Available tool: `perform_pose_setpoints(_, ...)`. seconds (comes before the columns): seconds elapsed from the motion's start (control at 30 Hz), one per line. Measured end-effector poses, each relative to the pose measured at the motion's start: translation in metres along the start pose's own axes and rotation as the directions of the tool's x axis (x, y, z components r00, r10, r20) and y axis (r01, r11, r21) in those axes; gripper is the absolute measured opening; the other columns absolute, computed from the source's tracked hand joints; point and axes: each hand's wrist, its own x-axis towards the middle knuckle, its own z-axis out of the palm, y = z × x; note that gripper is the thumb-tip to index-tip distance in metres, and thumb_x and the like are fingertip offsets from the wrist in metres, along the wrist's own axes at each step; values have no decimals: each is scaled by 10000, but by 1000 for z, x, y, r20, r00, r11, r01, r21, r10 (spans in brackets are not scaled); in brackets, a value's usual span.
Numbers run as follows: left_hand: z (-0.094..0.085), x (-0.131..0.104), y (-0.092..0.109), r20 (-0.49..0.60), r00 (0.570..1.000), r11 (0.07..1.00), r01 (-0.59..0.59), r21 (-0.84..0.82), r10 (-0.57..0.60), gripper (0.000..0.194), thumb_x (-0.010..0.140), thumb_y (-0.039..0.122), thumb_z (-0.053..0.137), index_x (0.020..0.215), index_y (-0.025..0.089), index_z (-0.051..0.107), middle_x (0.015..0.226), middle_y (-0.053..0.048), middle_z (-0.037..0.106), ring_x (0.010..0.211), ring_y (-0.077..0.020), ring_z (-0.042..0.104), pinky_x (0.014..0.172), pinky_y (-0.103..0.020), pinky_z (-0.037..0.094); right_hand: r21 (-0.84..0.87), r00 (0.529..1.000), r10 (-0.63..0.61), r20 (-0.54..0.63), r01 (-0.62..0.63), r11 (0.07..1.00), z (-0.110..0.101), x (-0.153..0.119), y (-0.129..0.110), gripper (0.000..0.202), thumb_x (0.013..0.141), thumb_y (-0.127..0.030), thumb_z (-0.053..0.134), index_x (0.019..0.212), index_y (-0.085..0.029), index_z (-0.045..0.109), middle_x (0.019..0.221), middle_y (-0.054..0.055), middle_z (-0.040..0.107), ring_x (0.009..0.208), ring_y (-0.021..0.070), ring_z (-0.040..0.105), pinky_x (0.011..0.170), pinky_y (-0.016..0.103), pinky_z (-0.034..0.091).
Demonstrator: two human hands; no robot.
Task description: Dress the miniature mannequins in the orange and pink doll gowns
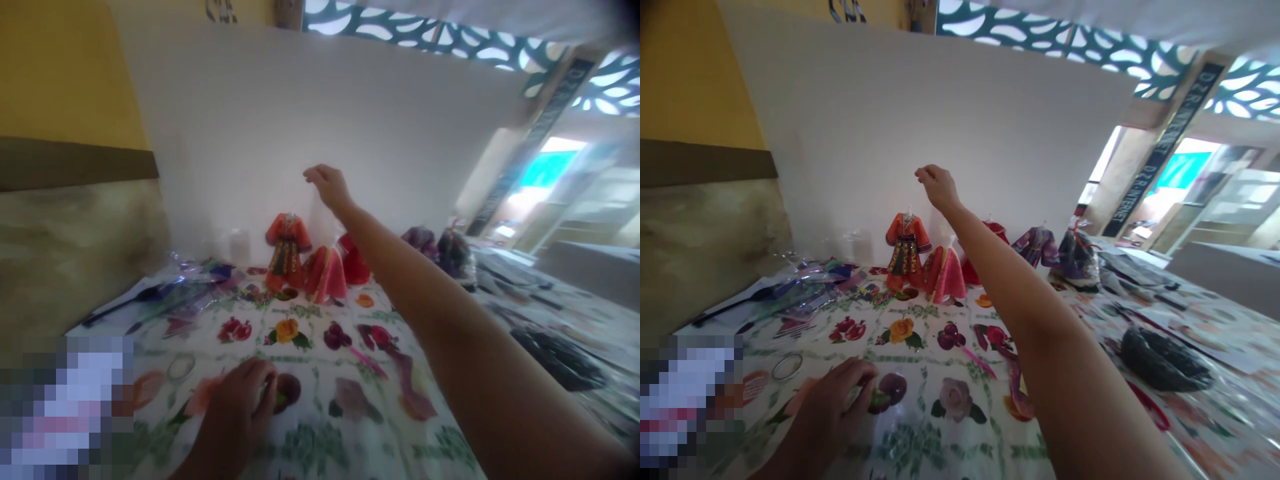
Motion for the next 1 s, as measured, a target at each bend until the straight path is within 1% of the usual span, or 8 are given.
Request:
perform_pose_setpoints(0.1,1,0,-2,-21,1000,1000,-16,-6,16,169,908,264,490,811,229,624,776,-24,681,703,-180,663,641,-274,515,48,999,-23,-40,25,999,-43,-14,-8,283,950,-320,469,899,-149,689,874,39,673,847,136,599,777,271,444)
perform_pose_setpoints(0.2,1,1,-5,-61,998,1000,-25,-15,24,163,896,294,507,812,245,638,768,-1,692,685,-170,676,620,-254,522,111,995,62,-83,-52,992,-86,-45,-10,256,921,-339,515,891,-163,699,855,42,676,792,135,583,690,264,438)
perform_pose_setpoints(0.3,2,1,-10,-86,996,1000,14,-7,-15,136,878,311,528,828,264,645,764,20,695,684,-166,681,616,-241,528,117,969,230,-87,-220,969,-119,-89,-4,262,884,-379,533,885,-183,708,857,49,683,699,132,549,597,259,404)
perform_pose_setpoints(0.43,6,-2,-18,-83,991,994,106,-12,-107,134,875,357,534,860,266,632,835,16,704,755,-177,686,669,-248,547,113,948,314,-57,-307,945,-146,-157,15,284,844,-414,527,762,-188,679,711,33,638,579,134,490,515,268,353)
perform_pose_setpoints(0.57,8,-2,-17,-75,984,986,164,-13,-164,148,859,375,546,874,260,638,865,8,709,757,-176,677,645,-236,543,117,925,380,19,-380,918,-152,-224,32,297,856,-432,499,744,-216,670,672,19,628,517,143,459,473,279,326)
perform_pose_setpoints(0.77,6,0,-12,-88,988,986,135,96,-126,177,868,376,531,899,250,652,907,-11,730,772,-185,685,668,-251,543,126,900,357,250,-396,910,-137,-309,35,327,896,-418,504,669,-233,650,667,23,633,598,166,537,546,282,408)
perform_pose_setpoints(0.87,5,2,-14,-96,989,986,119,117,-108,198,863,400,538,907,253,663,924,-11,740,786,-185,695,646,-237,538,140,884,314,345,-380,914,-130,-334,35,337,923,-397,504,688,-204,649,658,13,617,600,145,533,564,260,402)
perform_pose_setpoints(1.0,0,9,-16,-147,983,990,123,74,-112,258,807,462,563,861,242,685,902,-26,752,717,-187,701,595,-232,542,147,883,294,367,-367,919,-129,-348,40,325,947,-369,508,722,-172,635,694,8,622,639,121,539,613,235,394)
